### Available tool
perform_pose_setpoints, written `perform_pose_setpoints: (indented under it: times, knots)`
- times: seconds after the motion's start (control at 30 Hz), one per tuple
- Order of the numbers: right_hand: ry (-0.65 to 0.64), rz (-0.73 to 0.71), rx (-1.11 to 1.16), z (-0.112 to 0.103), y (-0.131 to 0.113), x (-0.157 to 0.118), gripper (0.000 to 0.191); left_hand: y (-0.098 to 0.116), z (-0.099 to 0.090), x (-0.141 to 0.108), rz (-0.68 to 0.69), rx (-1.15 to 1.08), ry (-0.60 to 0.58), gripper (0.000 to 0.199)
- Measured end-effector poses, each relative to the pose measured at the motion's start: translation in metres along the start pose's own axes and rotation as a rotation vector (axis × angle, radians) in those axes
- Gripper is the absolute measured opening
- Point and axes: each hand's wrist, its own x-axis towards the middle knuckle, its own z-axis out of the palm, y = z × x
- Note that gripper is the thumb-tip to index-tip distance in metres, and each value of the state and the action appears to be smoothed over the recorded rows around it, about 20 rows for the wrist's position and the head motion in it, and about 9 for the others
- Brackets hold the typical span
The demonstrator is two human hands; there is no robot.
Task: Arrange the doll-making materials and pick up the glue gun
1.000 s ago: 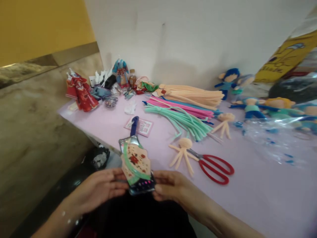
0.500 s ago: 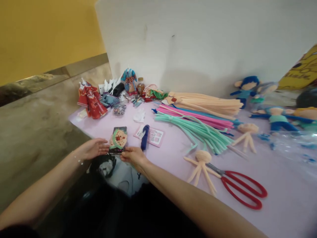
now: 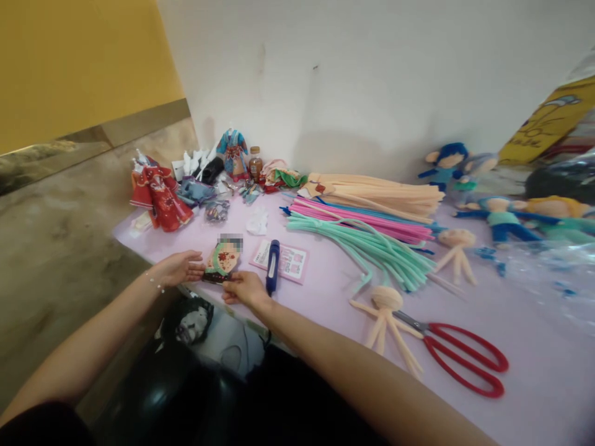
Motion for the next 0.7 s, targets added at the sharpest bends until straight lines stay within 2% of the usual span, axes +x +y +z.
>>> perform_pose_setpoints:
  times: [0.2,0.5,0.6,0.7]
  knots:
    - [0.026,-0.058,0.038,0.004,0.000,0.002,0.033,0.008,0.002,0.006,0.026,0.005,0.033,0.008]
    - [0.021,-0.172,0.241,0.013,0.007,-0.025,0.035,0.003,0.013,-0.002,0.151,-0.041,0.163,0.007]
    - [0.013,-0.171,0.273,0.014,0.007,-0.034,0.034,0.000,0.015,-0.006,0.230,-0.056,0.237,0.008]
    - [-0.022,-0.142,0.259,0.011,0.010,-0.051,0.030,0.001,0.017,-0.015,0.395,-0.091,0.327,0.010]
